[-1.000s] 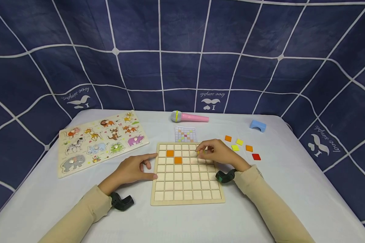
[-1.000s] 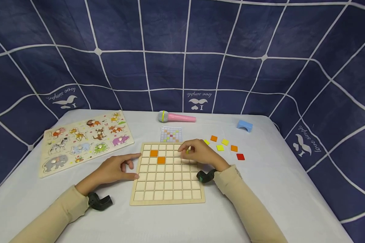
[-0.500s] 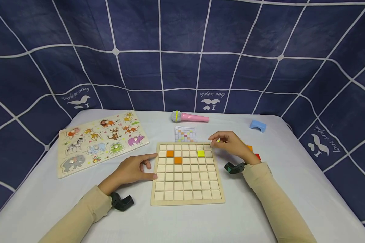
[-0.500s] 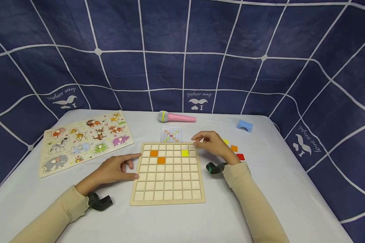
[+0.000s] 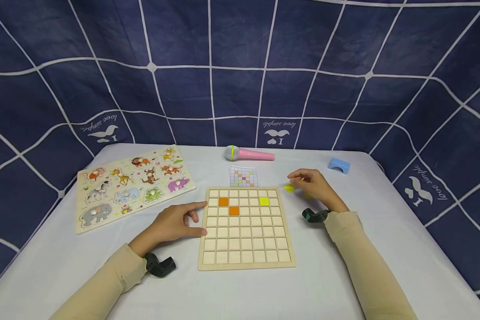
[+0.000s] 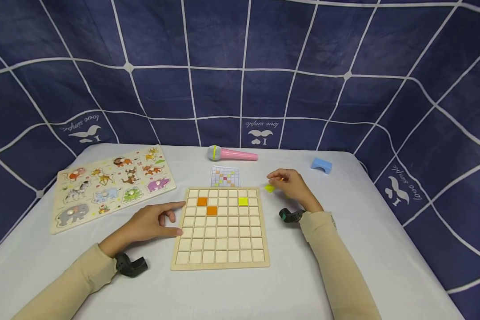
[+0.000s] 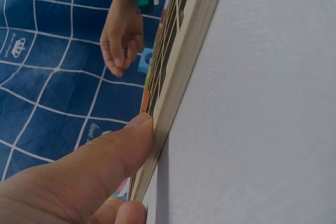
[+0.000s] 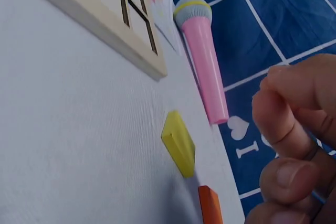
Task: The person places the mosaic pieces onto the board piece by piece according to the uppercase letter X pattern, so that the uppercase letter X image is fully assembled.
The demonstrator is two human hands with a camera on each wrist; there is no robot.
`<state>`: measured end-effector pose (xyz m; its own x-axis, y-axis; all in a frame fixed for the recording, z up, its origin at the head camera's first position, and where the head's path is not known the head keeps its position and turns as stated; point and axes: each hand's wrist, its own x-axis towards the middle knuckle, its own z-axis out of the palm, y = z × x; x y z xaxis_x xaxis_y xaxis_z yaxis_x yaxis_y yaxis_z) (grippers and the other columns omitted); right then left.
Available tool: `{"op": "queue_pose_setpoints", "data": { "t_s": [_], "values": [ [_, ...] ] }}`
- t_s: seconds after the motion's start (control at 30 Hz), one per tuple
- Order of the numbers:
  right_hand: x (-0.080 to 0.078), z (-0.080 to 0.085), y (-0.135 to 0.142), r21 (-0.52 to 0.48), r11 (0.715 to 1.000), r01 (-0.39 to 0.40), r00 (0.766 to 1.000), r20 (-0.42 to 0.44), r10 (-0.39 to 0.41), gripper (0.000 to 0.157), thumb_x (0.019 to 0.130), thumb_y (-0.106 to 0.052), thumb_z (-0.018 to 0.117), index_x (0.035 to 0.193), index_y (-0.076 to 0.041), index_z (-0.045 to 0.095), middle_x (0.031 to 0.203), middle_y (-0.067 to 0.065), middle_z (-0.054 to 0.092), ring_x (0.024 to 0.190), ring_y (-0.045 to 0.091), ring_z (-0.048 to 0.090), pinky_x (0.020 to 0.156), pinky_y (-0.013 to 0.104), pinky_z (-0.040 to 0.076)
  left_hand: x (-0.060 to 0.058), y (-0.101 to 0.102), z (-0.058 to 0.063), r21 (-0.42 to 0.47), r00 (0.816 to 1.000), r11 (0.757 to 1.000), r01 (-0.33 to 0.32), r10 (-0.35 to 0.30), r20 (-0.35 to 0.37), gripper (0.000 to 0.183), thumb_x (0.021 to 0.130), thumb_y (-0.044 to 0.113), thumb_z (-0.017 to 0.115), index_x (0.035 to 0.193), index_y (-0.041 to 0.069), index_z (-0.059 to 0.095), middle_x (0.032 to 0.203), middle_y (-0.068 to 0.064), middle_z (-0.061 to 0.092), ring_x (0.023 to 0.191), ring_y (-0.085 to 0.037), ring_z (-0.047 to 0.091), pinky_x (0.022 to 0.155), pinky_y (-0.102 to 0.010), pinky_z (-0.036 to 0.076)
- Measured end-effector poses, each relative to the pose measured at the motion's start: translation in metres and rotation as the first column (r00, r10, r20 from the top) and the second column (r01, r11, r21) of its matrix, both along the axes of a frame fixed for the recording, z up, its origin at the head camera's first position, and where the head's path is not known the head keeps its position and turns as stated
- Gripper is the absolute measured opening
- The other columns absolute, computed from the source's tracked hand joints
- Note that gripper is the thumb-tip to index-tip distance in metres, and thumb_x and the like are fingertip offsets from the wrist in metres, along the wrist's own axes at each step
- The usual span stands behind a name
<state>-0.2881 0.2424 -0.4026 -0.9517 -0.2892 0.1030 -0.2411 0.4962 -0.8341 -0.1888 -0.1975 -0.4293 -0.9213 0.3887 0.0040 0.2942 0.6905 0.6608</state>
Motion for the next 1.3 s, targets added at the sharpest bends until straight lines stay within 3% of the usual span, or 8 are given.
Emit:
{"op": "queue_pose_setpoints", "data": {
  "t_s": [0.4,0.63,0.87,1.1,1.3],
  "values": [
    [-0.004,-0.0047,0.003,0.226,0.972,0.063,0.998,-0.019,-0.06,0.023,0.1,-0.002,0.07,0.122,0.005,0.077,0.09,0.008,0.067,0.074,0.02,0.05,0.064,0.029,0.04,-0.0008,0.0001,0.0003,-0.004,1.0,1.0,0.005,-0.005,-0.003,0.082,0.082,0.039,0.095,0.15,0.006,0.064,0.094,0.008,0.064,0.071,-0.01,0.054,0.064,-0.028,0.042],
    [-0.0047,-0.0065,0.001,0.298,0.954,0.026,0.999,-0.042,-0.014,0.035,0.093,0.006,0.066,0.127,0.006,0.075,0.089,0.008,0.064,0.075,0.02,0.05,0.065,0.03,0.04,-0.0019,-0.0006,-0.0008,-0.009,1.0,1.0,0.011,-0.011,-0.009,0.082,0.082,0.039,0.095,0.15,0.006,0.064,0.094,0.009,0.064,0.071,-0.01,0.053,0.064,-0.029,0.042],
    [-0.0047,-0.0071,-0.0018,0.395,0.919,-0.014,0.996,-0.078,0.049,0.042,0.088,0.007,0.066,0.13,0.005,0.074,0.091,0.01,0.062,0.084,0.025,0.053,0.077,0.039,0.044,-0.0003,0.0003,-0.0013,0.004,1.0,1.0,0.008,-0.008,-0.007,0.082,0.082,0.04,0.095,0.15,0.005,0.064,0.094,0.008,0.064,0.071,-0.01,0.053,0.064,-0.028,0.042],
    [-0.0037,-0.0049,-0.002,0.458,0.888,-0.041,0.992,-0.089,0.092,0.034,0.089,0.005,0.069,0.122,0.004,0.078,0.085,0.006,0.059,0.083,0.025,0.052,0.077,0.04,0.042,-0.0006,-0.0002,-0.0012,0.003,1.0,1.0,0.004,-0.004,0.001,0.082,0.082,0.039,0.095,0.15,0.006,0.064,0.094,0.008,0.063,0.071,-0.011,0.054,0.064,-0.028,0.042],
    [-0.0019,-0.0028,0.0015,0.451,0.891,-0.048,0.992,-0.085,0.097,0.025,0.09,0.002,0.077,0.115,0.004,0.08,0.092,0.009,0.066,0.089,0.028,0.059,0.084,0.044,0.048,-0.0011,0.0001,-0.0017,0.007,1.0,1.0,0.011,-0.011,-0.003,0.082,0.082,0.039,0.095,0.15,0.005,0.064,0.095,0.008,0.063,0.072,-0.011,0.053,0.065,-0.029,0.042]
  ]
}}
